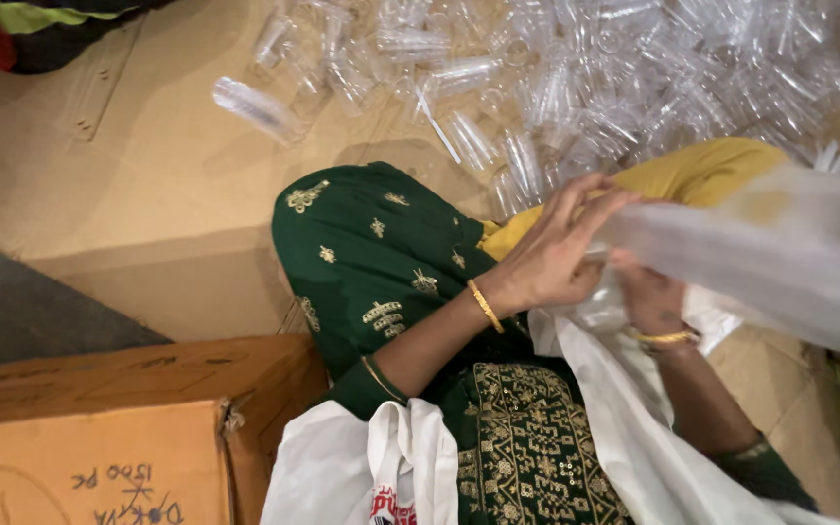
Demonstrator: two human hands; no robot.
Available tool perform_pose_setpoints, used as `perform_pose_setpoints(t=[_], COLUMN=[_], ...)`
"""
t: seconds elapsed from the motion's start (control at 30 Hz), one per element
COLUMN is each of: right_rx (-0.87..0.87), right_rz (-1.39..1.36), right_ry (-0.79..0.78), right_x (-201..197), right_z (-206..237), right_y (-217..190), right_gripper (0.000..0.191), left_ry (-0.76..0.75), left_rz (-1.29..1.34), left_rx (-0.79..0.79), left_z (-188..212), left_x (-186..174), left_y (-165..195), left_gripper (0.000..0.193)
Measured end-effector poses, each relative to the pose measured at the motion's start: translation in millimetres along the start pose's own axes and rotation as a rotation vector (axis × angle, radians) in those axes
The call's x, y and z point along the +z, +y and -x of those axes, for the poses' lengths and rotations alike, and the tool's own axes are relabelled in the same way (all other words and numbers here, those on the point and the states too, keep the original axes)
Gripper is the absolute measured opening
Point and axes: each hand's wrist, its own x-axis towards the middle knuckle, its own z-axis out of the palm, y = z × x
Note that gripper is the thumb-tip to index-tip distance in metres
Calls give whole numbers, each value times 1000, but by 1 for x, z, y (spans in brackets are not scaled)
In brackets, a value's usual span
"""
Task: The person sits on the floor and nests clear plastic cups one by one into tall stacks, occasionally placing finished stacks into a plastic bag beside them. Loose cups are picked from a large pile on the floor and stacked, with stacks set near a cardboard box.
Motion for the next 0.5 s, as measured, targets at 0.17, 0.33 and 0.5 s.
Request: perform_pose_setpoints(t=[0.17, 0.33, 0.5], right_rx=[118, 184, 443], right_rz=[-21, 286, 622], right_ry=[548, 632, 540], right_x=[-162, -245, -235], right_z=[61, 144, 202], right_y=[18, 25, 42], right_gripper=[30, 33, 67], left_ry=[200, 457, 602], left_rz=[129, 224, 207], left_rx=[-6, -233, -202], left_z=[3, 18, 32], left_x=[-6, -36, -48], left_y=[-4, -28, -41], left_gripper=[69, 53, 43])
